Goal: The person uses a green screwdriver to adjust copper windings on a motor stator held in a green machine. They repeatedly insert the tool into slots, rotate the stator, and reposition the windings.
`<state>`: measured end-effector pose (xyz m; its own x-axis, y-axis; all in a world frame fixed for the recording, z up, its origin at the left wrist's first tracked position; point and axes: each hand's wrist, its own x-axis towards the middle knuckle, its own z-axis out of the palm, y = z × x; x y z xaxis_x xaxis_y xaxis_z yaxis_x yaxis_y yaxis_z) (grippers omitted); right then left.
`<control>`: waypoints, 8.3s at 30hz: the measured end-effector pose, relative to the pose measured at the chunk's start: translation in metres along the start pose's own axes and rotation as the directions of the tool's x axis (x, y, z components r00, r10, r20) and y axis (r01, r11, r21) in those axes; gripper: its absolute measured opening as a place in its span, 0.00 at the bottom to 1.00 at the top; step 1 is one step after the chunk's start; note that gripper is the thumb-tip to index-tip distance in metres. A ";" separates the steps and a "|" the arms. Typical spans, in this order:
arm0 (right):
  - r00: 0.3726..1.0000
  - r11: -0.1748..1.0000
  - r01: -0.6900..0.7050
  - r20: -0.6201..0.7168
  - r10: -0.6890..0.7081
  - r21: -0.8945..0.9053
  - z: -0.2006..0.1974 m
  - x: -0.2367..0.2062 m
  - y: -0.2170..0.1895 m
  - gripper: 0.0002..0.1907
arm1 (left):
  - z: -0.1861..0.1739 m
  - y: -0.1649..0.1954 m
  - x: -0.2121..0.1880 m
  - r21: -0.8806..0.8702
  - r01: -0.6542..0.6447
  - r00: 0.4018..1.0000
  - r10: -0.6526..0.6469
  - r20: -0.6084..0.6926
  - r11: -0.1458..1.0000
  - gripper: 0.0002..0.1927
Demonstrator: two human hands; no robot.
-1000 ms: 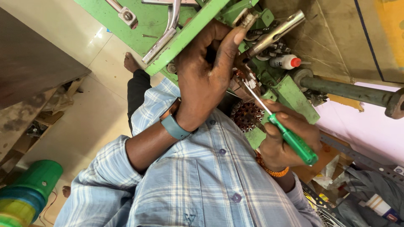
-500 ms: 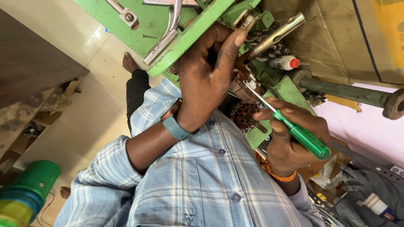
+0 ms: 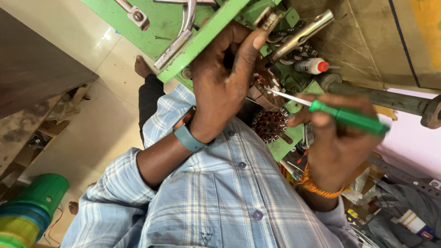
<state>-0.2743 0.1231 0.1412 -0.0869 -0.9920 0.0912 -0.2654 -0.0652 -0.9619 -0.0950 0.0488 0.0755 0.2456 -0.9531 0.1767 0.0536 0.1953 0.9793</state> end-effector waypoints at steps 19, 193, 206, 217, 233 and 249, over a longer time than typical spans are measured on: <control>0.992 0.872 -0.093 0.123 0.038 0.481 -0.026 0.042 0.046 0.13 | -0.001 -0.005 -0.001 -0.138 0.113 0.991 -0.101 0.089 0.984 0.16; 0.708 0.879 0.312 0.705 0.039 -0.362 0.019 0.116 -0.039 0.08 | -0.010 -0.012 -0.005 -0.102 0.044 0.991 -0.031 0.128 0.994 0.10; 0.674 0.888 0.199 0.716 0.182 -0.414 0.005 0.124 -0.017 0.14 | -0.009 -0.012 -0.009 -0.124 0.029 0.990 -0.011 0.139 0.992 0.09; 0.654 0.910 0.259 0.753 0.081 -0.323 0.007 0.127 -0.007 0.12 | -0.007 -0.009 -0.010 -0.105 0.049 0.990 -0.034 0.140 0.993 0.09; 0.801 0.995 0.096 0.596 -0.054 -0.039 -0.042 0.105 0.033 0.14 | -0.010 -0.006 -0.004 -0.040 0.084 0.978 -0.074 0.197 0.996 0.12; 0.716 0.828 0.486 0.415 -0.561 0.281 -0.038 0.039 0.106 0.27 | -0.029 -0.029 -0.005 0.126 -0.165 0.906 0.100 0.410 0.978 0.09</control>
<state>-0.3425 0.0818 0.0522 0.4851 -0.7188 0.4980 0.0075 -0.5660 -0.8244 -0.0693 0.0543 0.0437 -0.1694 -0.9393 0.2985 -0.1096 0.3190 0.9414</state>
